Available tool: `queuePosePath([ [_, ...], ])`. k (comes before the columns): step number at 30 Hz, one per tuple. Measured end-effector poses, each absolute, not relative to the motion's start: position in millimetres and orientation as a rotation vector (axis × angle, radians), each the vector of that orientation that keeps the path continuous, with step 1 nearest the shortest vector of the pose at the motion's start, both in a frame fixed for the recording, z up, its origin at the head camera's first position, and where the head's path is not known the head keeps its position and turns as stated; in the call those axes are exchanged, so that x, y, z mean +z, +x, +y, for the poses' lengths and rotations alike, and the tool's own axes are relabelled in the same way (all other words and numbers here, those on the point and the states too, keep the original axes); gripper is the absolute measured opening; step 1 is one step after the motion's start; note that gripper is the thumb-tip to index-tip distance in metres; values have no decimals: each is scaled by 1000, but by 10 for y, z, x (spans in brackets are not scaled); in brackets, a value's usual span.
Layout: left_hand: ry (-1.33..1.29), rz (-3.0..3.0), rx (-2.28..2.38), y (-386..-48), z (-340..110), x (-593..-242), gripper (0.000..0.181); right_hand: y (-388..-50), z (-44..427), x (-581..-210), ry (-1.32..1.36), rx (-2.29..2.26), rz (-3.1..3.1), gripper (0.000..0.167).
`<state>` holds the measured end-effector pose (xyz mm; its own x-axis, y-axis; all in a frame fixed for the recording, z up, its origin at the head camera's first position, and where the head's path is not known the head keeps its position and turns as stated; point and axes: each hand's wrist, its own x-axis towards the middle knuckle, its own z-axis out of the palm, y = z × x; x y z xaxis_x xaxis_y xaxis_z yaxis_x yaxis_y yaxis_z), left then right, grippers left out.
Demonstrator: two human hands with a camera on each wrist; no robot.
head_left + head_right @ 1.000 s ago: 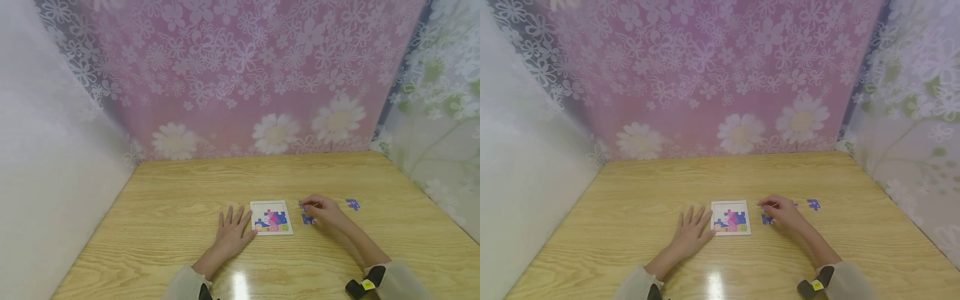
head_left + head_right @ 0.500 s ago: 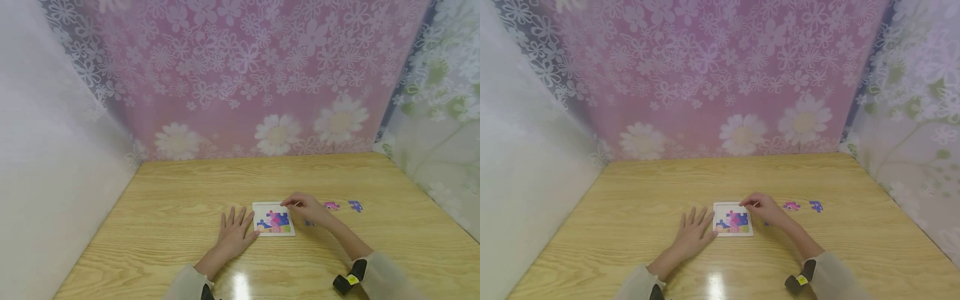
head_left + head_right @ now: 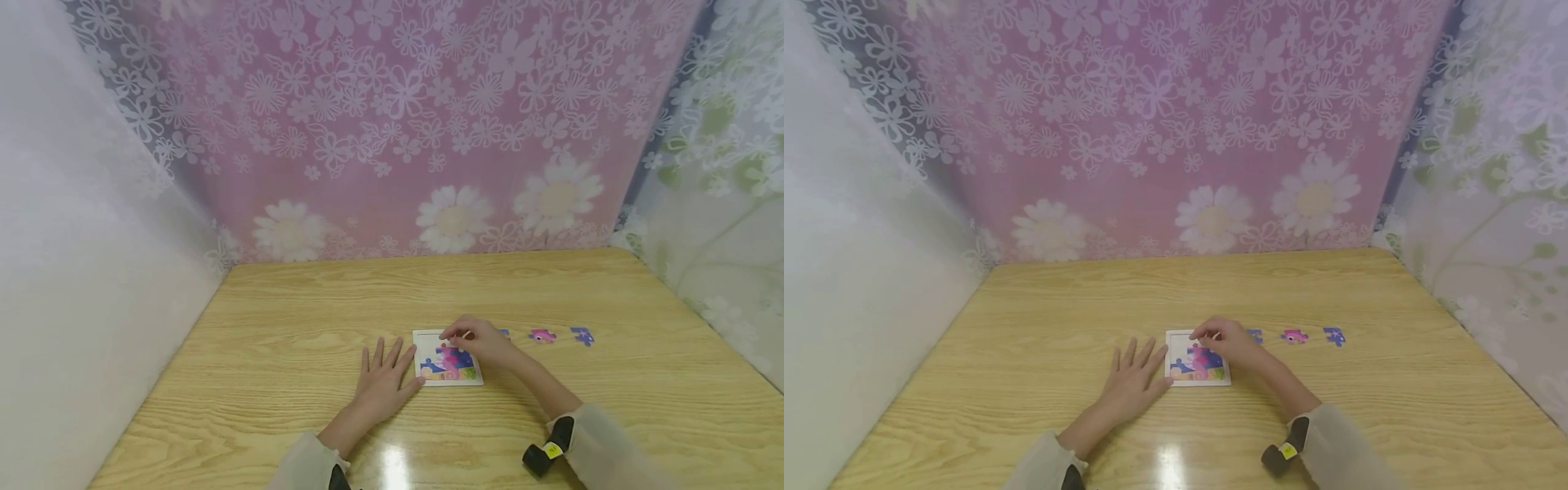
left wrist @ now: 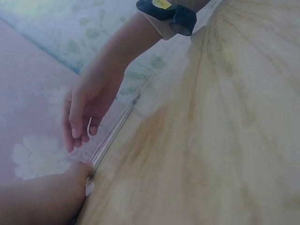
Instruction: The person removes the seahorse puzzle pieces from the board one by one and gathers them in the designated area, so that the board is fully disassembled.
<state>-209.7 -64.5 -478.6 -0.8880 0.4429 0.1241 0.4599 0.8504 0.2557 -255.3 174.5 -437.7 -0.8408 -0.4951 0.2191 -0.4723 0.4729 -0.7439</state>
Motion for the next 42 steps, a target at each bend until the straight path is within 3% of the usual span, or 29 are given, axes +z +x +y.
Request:
queuePosePath([
  [11, -726, -2966, -406, -2077, -631, -4762, 65, -2562, 1697, -4530, -898, -1365, 2679, 12],
  [24, -723, -2952, -444, -2073, -647, -4780, 65, -2550, 1692, -4590, -773, -1300, 2712, 23],
  [42, -726, -2956, -445, -2085, -628, -4759, 66, -2547, 1709, -4554, -766, -1233, 2719, 26],
])
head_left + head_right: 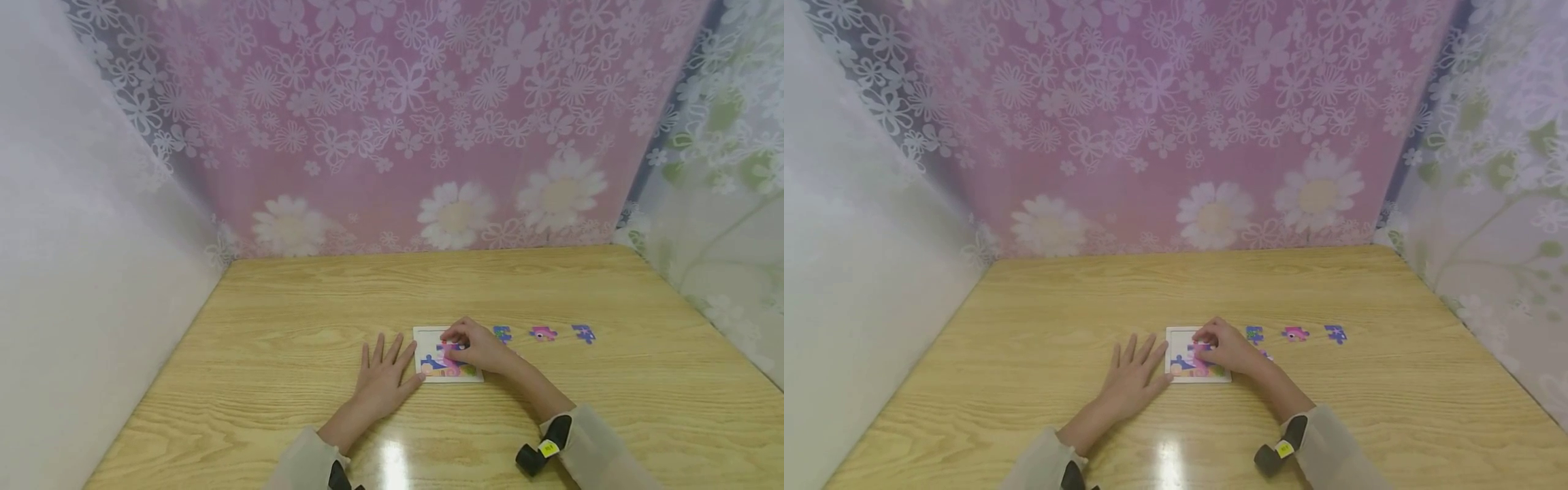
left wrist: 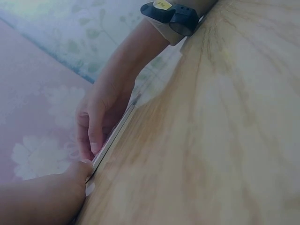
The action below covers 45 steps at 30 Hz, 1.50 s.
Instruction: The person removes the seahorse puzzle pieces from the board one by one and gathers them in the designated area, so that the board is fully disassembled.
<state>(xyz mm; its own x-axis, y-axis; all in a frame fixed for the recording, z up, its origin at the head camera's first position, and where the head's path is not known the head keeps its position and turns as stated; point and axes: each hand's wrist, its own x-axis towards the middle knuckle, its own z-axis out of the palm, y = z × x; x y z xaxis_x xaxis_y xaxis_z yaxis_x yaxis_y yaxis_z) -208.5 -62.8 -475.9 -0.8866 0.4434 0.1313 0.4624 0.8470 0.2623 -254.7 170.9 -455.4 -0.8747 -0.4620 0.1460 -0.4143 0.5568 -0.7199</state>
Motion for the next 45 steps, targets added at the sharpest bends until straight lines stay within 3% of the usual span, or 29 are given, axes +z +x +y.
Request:
queuePosePath([
  [17, -729, -2962, -456, -2097, -627, -4763, 67, -2527, 1709, -4519, -773, -1348, 2624, 29],
  [28, -728, -2965, -428, -2105, -626, -4786, 67, -2350, 1619, -4249, -832, -1376, 2592, 21],
  [45, -731, -2955, -430, -2095, -633, -4790, 67, -2330, 1606, -4226, -789, -1387, 2581, 20],
])
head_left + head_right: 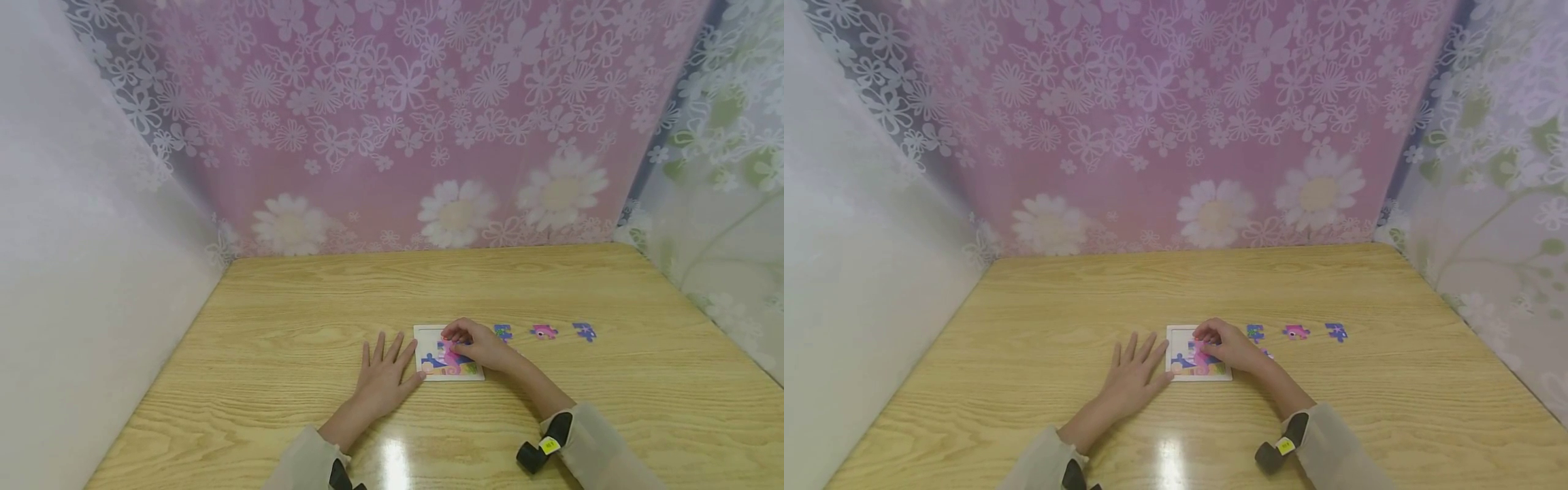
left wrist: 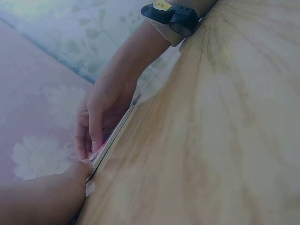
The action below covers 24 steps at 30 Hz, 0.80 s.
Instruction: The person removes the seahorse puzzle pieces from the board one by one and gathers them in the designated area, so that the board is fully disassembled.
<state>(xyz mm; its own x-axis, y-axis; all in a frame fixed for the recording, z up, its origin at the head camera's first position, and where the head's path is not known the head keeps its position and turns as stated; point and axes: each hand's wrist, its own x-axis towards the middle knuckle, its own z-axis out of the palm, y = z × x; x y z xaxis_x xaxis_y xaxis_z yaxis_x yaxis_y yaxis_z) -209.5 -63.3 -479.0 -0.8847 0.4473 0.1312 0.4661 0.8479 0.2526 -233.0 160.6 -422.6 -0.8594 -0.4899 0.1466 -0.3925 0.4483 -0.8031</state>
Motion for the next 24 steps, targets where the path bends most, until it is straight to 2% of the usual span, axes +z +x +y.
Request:
queuePosePath([
  [6, -734, -2950, -438, -2092, -631, -4774, 67, -2355, 1615, -4269, -774, -1397, 2589, 19],
  [15, -728, -2963, -440, -2077, -624, -4752, 66, -2539, 1695, -4560, -766, -1401, 2644, 17],
  [24, -739, -2953, -430, -2079, -629, -4743, 66, -2544, 1710, -4513, -818, -1465, 2595, 17],
])
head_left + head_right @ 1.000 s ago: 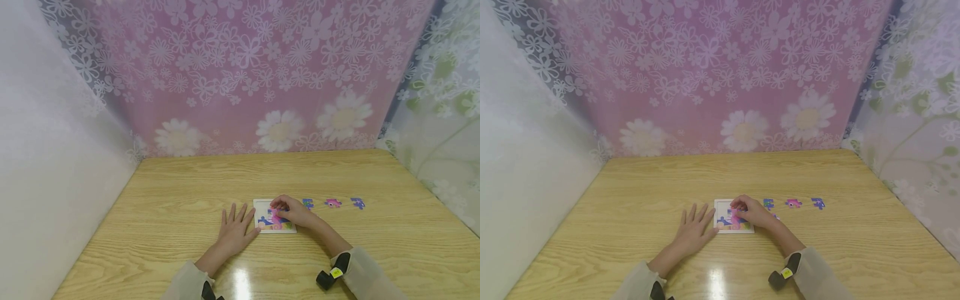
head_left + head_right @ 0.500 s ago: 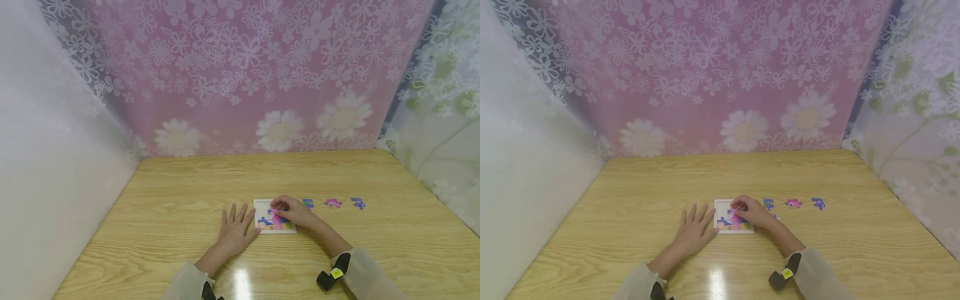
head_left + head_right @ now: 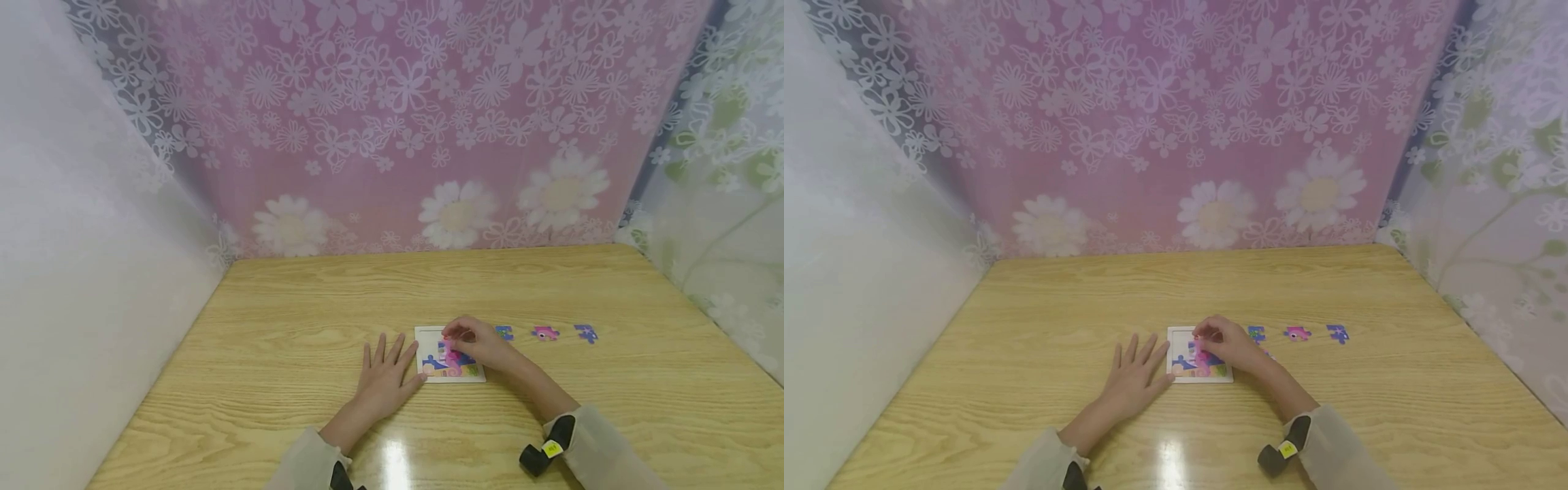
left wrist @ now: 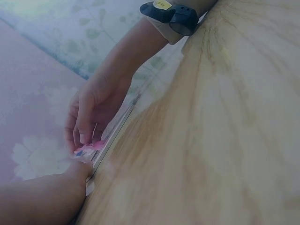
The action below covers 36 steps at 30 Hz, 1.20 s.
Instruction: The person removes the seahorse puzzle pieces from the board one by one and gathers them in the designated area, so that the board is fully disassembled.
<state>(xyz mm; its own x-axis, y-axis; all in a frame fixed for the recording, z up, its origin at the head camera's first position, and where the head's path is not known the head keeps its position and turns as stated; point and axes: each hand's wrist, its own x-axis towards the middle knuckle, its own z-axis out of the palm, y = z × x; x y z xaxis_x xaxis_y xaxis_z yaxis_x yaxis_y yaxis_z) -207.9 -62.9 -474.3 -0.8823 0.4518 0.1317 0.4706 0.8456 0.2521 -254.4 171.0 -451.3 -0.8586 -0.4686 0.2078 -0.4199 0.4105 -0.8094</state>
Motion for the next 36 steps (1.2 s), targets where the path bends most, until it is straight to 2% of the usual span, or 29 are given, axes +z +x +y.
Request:
queuePosePath([
  [14, -728, -2963, -419, -2076, -634, -4753, 66, -2525, 1726, -4471, -839, -1420, 2567, 18],
  [21, -715, -2969, -405, -2089, -640, -4747, 66, -2449, 1666, -4307, -798, -1442, 2546, 19],
  [24, -717, -2968, -410, -2087, -642, -4737, 66, -2550, 1725, -4424, -802, -1460, 2534, 19],
  [36, -728, -2945, -436, -2092, -632, -4759, 65, -2508, 1977, -4354, -777, -1494, 2555, 22],
])
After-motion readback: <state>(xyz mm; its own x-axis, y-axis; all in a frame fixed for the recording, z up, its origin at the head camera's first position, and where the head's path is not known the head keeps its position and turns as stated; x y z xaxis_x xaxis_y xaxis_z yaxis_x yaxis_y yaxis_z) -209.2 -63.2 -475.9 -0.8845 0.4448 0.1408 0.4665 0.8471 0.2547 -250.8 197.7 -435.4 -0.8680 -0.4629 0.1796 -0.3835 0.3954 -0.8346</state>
